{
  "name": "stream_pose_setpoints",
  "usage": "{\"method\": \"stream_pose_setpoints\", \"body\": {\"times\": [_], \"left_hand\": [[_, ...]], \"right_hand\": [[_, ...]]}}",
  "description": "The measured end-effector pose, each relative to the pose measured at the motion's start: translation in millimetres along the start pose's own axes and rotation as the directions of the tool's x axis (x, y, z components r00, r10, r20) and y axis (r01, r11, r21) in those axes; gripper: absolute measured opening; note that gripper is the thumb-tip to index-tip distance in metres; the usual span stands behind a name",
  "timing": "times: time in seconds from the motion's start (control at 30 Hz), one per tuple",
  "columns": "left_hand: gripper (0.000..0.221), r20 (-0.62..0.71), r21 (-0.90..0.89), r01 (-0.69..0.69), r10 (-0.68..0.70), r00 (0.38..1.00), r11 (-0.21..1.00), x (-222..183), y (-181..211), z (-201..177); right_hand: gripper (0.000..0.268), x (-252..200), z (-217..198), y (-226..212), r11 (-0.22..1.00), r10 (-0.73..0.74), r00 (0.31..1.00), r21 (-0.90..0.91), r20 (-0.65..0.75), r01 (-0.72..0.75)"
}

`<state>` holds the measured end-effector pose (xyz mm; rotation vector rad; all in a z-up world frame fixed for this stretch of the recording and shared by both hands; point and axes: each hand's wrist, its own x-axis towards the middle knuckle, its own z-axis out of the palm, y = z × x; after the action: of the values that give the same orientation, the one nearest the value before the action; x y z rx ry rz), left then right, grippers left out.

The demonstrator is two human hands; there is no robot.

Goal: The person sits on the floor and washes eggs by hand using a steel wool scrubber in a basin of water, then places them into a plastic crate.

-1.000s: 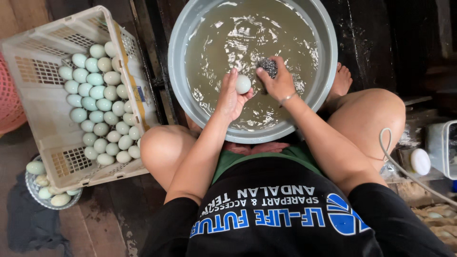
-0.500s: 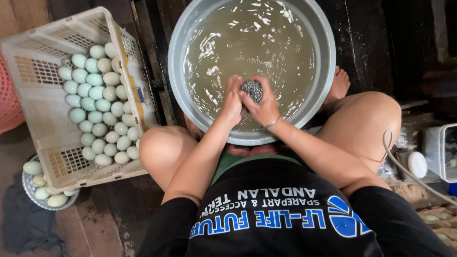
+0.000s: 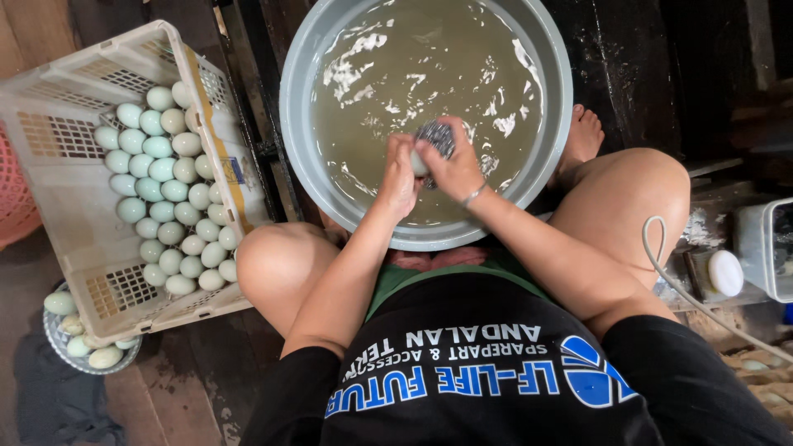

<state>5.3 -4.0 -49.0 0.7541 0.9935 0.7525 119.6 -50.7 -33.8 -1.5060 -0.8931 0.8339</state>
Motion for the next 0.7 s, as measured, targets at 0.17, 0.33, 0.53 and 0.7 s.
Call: {"method": "stream_pose_setpoints", "body": {"times": [0.17, 0.33, 0.53, 0.7], "left_hand": [[0.023, 0.022, -0.020, -0.002, 0.002, 1.000, 1.000, 11, -3, -4], [0.033, 0.190, -0.059, 0.115, -0.102, 0.976, 0.992, -13, 32, 8], [0.027, 0.161, -0.318, 0.132, -0.084, 0.983, 0.939, -10, 41, -2], [0.028, 0.095, -0.294, 0.007, 0.022, 0.995, 0.956, 9, 2, -2]], "right_hand": [[0.047, -4, -5, -3, 0.997, -0.071, 0.997, -0.012, 0.022, 0.072], [0.053, 34, -25, 12, 0.958, 0.073, 0.997, -0.277, -0.012, -0.073], [0.049, 31, -31, 3, 0.799, 0.246, 0.964, -0.584, 0.099, -0.144], [0.052, -3, 3, -30, 0.983, -0.051, 0.995, -0.170, 0.081, 0.064]]}}
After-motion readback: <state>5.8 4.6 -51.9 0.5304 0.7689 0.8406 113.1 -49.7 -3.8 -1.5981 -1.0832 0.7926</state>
